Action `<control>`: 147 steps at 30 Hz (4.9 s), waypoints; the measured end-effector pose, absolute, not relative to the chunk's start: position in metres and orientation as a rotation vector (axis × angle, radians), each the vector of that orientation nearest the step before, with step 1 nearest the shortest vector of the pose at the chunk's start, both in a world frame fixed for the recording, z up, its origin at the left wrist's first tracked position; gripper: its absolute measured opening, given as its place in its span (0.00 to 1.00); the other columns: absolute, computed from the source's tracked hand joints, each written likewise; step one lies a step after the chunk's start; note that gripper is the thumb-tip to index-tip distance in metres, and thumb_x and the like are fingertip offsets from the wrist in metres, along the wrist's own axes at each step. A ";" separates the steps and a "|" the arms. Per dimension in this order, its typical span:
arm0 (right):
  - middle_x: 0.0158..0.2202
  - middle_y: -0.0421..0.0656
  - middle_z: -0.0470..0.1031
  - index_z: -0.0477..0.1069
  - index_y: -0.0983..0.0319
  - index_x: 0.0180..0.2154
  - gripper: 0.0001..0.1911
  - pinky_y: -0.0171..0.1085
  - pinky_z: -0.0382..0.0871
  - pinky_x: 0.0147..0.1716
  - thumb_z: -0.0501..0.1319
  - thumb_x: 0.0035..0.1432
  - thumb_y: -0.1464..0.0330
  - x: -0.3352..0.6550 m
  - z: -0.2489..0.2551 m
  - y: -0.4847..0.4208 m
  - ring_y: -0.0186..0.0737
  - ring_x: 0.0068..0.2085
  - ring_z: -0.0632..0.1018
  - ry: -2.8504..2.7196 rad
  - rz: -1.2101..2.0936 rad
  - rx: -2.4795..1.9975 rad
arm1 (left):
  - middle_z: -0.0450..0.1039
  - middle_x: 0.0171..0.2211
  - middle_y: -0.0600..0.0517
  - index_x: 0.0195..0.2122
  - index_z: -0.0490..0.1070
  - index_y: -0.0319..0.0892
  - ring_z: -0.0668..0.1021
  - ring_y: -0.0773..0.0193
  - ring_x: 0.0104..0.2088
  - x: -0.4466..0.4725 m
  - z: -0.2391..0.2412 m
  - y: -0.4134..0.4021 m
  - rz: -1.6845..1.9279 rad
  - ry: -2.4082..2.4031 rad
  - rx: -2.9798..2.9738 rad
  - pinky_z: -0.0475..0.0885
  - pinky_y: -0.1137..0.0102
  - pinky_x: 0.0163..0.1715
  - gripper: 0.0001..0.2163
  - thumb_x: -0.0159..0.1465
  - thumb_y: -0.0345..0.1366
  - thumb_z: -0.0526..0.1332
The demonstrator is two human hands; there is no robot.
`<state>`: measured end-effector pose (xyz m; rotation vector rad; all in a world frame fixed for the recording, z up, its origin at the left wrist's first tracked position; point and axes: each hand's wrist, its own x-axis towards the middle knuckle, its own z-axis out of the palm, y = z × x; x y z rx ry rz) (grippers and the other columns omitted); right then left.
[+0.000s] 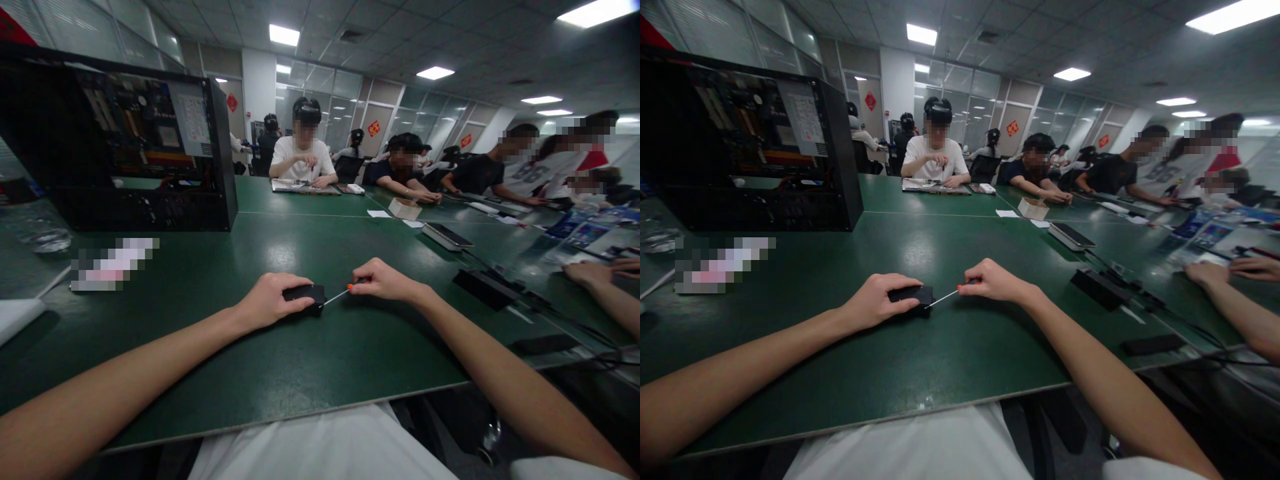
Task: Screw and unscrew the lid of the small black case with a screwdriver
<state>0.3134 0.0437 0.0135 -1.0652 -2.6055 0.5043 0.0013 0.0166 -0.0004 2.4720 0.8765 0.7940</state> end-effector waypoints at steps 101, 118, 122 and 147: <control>0.43 0.50 0.74 0.72 0.65 0.50 0.14 0.39 0.71 0.44 0.51 0.72 0.66 0.286 0.008 0.030 0.40 0.43 0.76 -2.586 0.179 -0.762 | 0.83 0.39 0.51 0.47 0.80 0.41 0.81 0.58 0.37 -0.002 0.002 0.015 0.813 0.987 2.287 0.72 0.68 0.39 0.19 0.59 0.47 0.70; 0.41 0.47 0.76 0.74 0.63 0.46 0.11 0.39 0.69 0.41 0.57 0.68 0.65 0.286 0.004 0.034 0.39 0.40 0.76 -2.513 0.284 -0.925 | 0.83 0.36 0.49 0.43 0.81 0.39 0.80 0.60 0.33 -0.007 0.009 0.027 1.023 1.151 2.165 0.72 0.70 0.34 0.20 0.66 0.52 0.61; 0.42 0.48 0.77 0.75 0.64 0.46 0.12 0.41 0.69 0.42 0.57 0.66 0.65 0.282 0.000 0.035 0.41 0.41 0.76 -2.518 0.171 -1.110 | 0.76 0.20 0.49 0.27 0.81 0.37 0.73 0.63 0.19 -0.021 0.006 0.047 0.891 1.325 2.163 0.65 0.69 0.23 0.32 0.71 0.56 0.48; 0.54 0.51 0.78 0.71 0.62 0.59 0.25 0.48 0.72 0.53 0.63 0.63 0.58 0.265 0.030 0.019 0.49 0.52 0.79 -2.214 0.148 -0.985 | 0.81 0.37 0.46 0.37 0.81 0.42 0.80 0.54 0.36 -0.041 0.003 0.060 0.603 1.536 2.499 0.69 0.67 0.34 0.15 0.66 0.47 0.60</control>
